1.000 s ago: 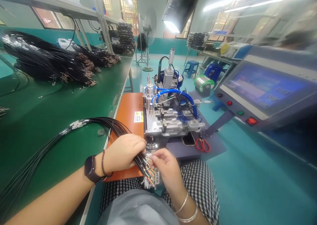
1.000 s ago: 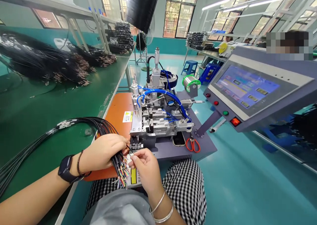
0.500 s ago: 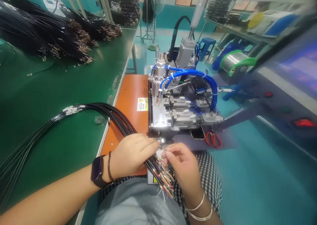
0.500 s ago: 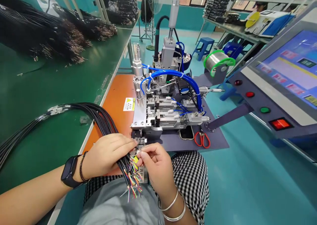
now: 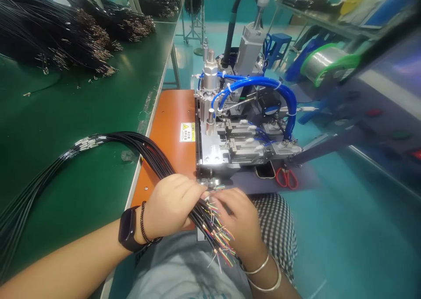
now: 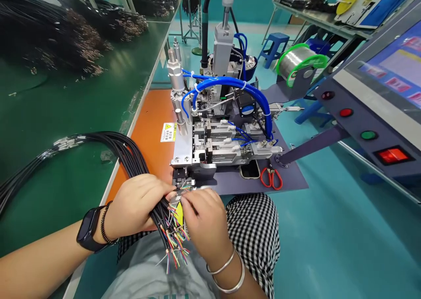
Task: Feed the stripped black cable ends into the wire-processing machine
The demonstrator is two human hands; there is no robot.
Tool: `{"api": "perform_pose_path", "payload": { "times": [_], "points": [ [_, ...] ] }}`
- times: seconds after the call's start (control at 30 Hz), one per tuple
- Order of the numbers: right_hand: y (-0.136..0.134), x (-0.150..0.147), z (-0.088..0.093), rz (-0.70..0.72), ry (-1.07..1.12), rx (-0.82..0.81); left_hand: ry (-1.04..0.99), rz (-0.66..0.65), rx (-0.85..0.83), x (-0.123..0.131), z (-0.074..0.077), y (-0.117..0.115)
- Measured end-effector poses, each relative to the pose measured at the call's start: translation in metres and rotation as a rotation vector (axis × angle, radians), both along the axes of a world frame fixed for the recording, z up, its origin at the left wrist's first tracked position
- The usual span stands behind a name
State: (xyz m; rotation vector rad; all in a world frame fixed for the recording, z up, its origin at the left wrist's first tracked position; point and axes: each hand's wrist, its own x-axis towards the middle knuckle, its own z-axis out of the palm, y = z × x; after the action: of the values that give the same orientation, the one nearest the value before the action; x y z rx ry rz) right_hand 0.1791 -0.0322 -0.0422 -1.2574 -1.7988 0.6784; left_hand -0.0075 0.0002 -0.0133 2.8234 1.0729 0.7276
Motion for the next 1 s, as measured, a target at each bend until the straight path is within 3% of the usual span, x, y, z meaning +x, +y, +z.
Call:
{"api": "perform_pose_path", "payload": {
  "times": [0.13,0.4,0.57,0.73,1.0],
  "points": [
    [0.001,-0.003,0.004,-0.176,0.144,-0.057,0.006,-0.007,0.011,0.0,-0.001,0.0],
    [0.004,-0.006,0.008,-0.064,0.137,-0.023,0.052,-0.063,0.036,0.001,-0.007,0.0],
    [0.017,0.003,0.008,0.038,-0.006,-0.02,0.186,-0.045,-0.039,0.002,-0.002,0.006],
    [0.019,0.009,-0.002,-0.096,0.075,-0.196,0.226,-0.019,-0.029,-0.001,-0.002,0.015],
    [0.027,0.015,-0.012,-0.069,0.287,-0.534,0.256,-0.062,0.013,0.0,-0.01,0.023]
  ]
}}
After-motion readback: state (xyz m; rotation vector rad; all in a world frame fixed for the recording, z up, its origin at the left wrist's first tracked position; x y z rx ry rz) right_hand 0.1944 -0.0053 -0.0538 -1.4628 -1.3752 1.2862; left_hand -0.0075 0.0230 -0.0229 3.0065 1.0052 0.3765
